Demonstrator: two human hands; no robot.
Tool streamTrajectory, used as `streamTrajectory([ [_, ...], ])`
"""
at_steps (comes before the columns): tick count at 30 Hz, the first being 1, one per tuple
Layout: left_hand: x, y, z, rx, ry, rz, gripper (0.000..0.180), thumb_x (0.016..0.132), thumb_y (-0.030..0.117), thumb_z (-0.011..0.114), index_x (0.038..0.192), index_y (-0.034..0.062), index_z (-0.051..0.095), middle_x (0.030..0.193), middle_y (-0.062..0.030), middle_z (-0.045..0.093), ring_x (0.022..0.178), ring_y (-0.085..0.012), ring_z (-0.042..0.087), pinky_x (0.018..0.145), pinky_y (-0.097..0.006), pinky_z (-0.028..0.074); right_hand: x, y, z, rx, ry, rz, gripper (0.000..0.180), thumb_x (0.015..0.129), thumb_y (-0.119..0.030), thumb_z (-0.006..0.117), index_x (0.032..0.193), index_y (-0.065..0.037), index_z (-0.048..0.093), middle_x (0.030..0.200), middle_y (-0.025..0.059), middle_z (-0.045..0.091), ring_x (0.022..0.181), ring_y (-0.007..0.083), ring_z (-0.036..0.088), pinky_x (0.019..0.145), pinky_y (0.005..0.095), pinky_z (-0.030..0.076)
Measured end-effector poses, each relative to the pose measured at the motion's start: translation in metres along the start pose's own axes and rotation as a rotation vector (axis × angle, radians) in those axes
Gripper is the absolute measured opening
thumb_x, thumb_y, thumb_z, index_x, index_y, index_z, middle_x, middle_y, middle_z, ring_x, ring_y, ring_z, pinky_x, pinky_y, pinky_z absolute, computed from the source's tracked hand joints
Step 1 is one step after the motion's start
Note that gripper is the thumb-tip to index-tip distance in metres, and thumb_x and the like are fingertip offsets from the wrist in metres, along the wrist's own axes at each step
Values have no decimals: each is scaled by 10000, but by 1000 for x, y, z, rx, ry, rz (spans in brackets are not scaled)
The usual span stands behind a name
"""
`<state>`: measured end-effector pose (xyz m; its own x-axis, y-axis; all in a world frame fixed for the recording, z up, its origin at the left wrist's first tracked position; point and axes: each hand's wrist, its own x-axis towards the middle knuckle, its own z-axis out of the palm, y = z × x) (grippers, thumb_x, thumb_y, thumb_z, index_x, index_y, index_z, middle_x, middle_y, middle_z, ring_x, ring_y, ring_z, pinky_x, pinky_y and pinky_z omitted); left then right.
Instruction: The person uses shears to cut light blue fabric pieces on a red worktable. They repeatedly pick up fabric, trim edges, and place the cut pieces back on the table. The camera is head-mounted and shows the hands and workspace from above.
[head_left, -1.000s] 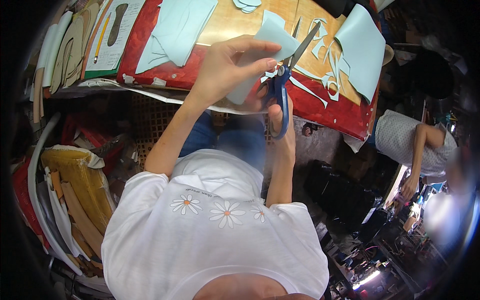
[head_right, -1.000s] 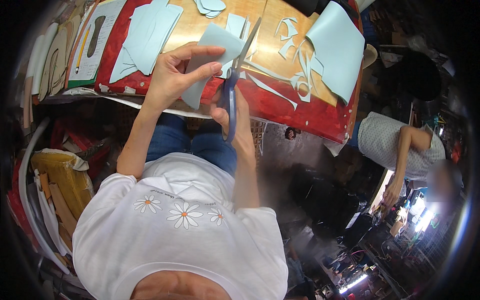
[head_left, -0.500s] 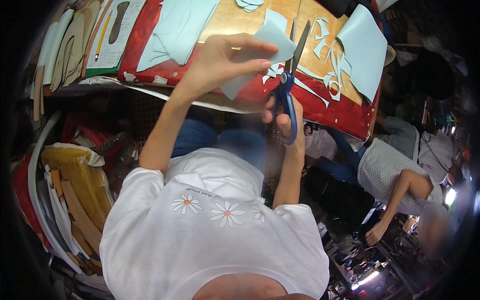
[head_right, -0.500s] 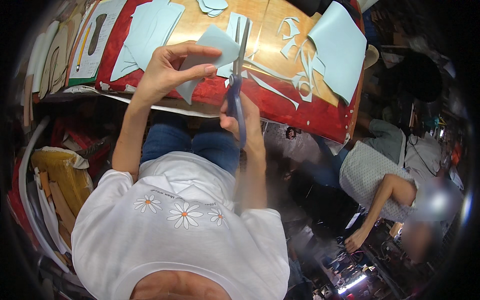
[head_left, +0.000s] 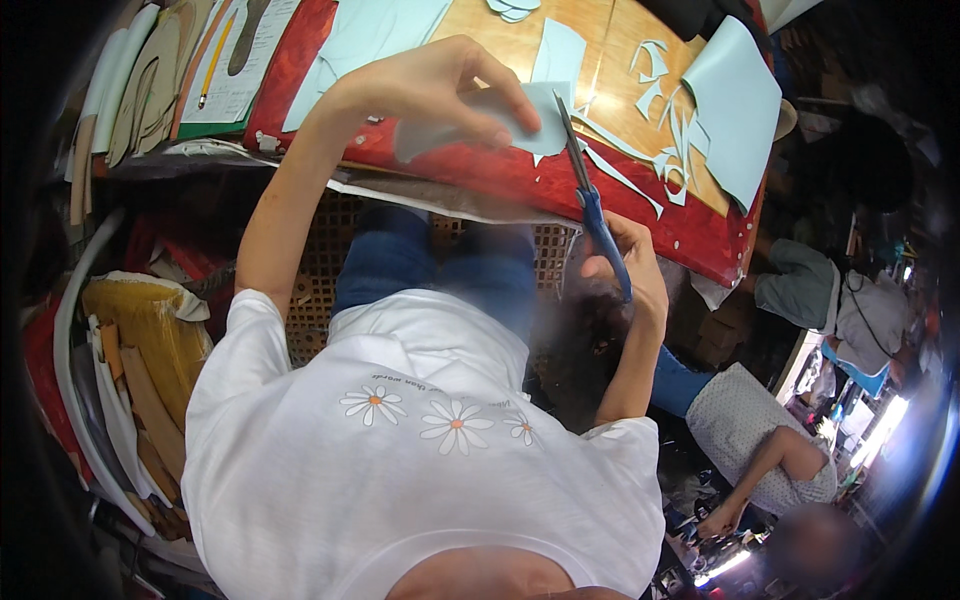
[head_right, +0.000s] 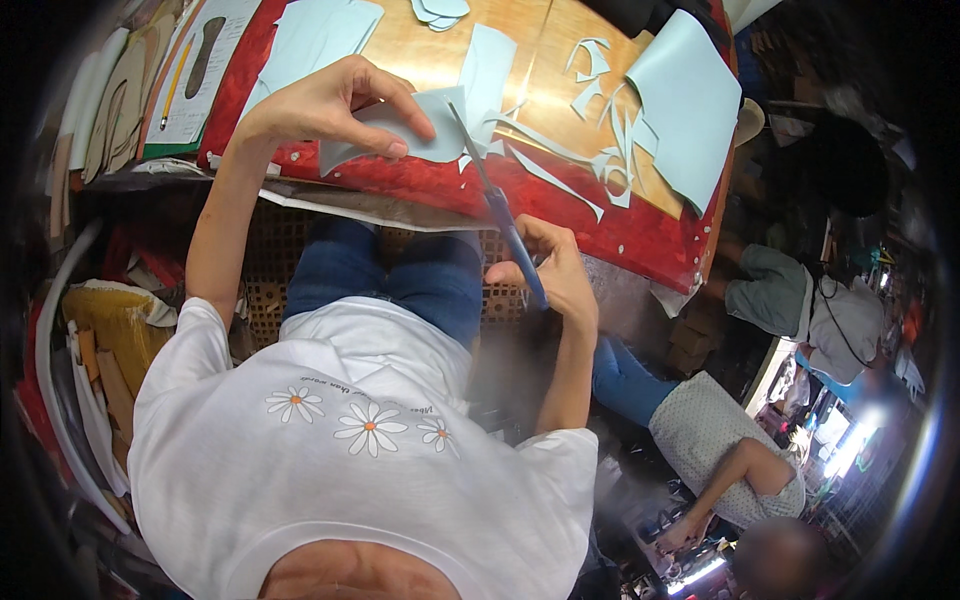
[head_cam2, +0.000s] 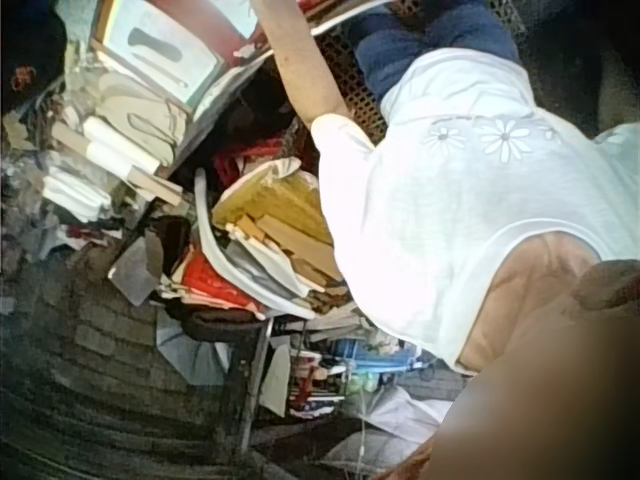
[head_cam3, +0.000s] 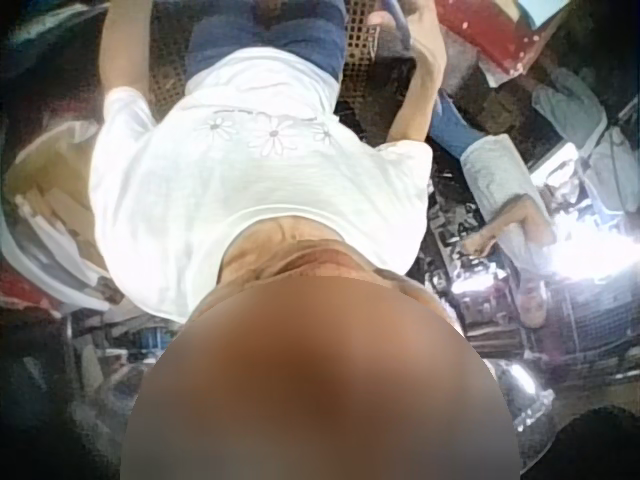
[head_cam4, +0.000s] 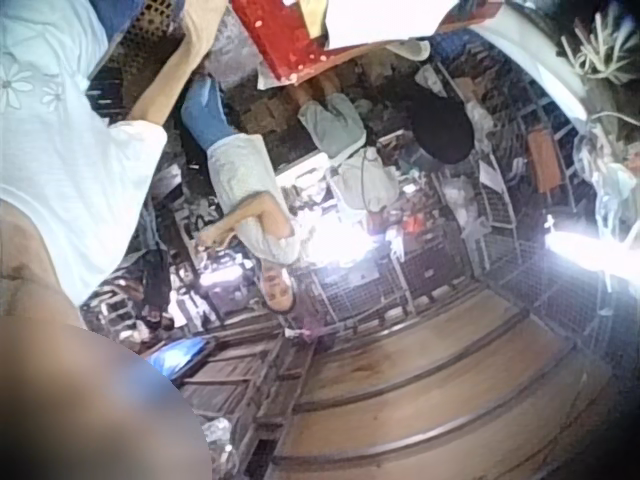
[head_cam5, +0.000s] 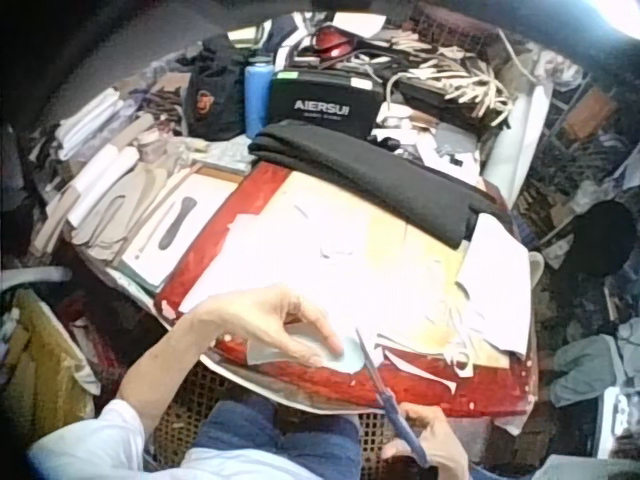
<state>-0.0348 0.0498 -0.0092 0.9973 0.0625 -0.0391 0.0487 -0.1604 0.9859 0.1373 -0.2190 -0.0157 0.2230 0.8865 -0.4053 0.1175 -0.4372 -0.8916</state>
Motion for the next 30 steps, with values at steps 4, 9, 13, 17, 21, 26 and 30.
streamTrajectory([
  [4,4,-1,-4,1,-80,4,275,717,119,760,971,29,703,911,-68,671,867,-144,612,892,-250,437,-2,2,-7,-38,-27,42,579,540,-449,866,811,-40,559,685,-52,505,618,40,462,518,194,349],
  [9,7,-7,-4,92,98,145,295,745,108,737,1023,27,679,999,-86,651,907,-155,610,931,-280,424,-1,7,2,56,8,50,527,575,-414,863,802,-49,557,672,-53,504,601,31,451,510,196,341],
  [13,1,-9,28,178,942,410,222,795,94,688,997,15,638,1015,-71,627,928,-133,586,891,-283,436,6,17,30,293,73,-2,387,648,-292,834,785,-56,559,653,-33,523,558,44,474,508,202,373],
  [17,-2,-10,105,-419,1096,296,188,819,81,664,993,38,609,980,-35,606,933,-99,556,828,-244,444,20,27,60,465,114,-83,344,691,-255,816,793,-47,562,653,-18,534,540,60,504,491,203,398],
  [21,14,-13,117,-927,975,240,365,832,98,670,1174,18,568,1063,-68,594,965,-123,567,844,-251,447,20,30,86,558,132,-104,378,682,-277,825,814,-43,559,661,-12,537,536,61,509,486,195,394],
  [26,22,-7,93,-601,963,269,540,812,-17,661,1308,-10,447,1086,-136,616,911,-144,634,852,-273,517,14,27,101,587,188,-106,423,652,-292,846,841,-42,561,664,-12,542,536,62,500,491,197,392],
  [30,16,-3,103,-431,981,196,549,788,59,711,1280,-19,481,933,-149,681,853,-143,645,759,-240,511,16,22,103,563,264,-100,532,612,-390,856,876,-39,555,680,-16,520,601,60,490,522,188,381],
])
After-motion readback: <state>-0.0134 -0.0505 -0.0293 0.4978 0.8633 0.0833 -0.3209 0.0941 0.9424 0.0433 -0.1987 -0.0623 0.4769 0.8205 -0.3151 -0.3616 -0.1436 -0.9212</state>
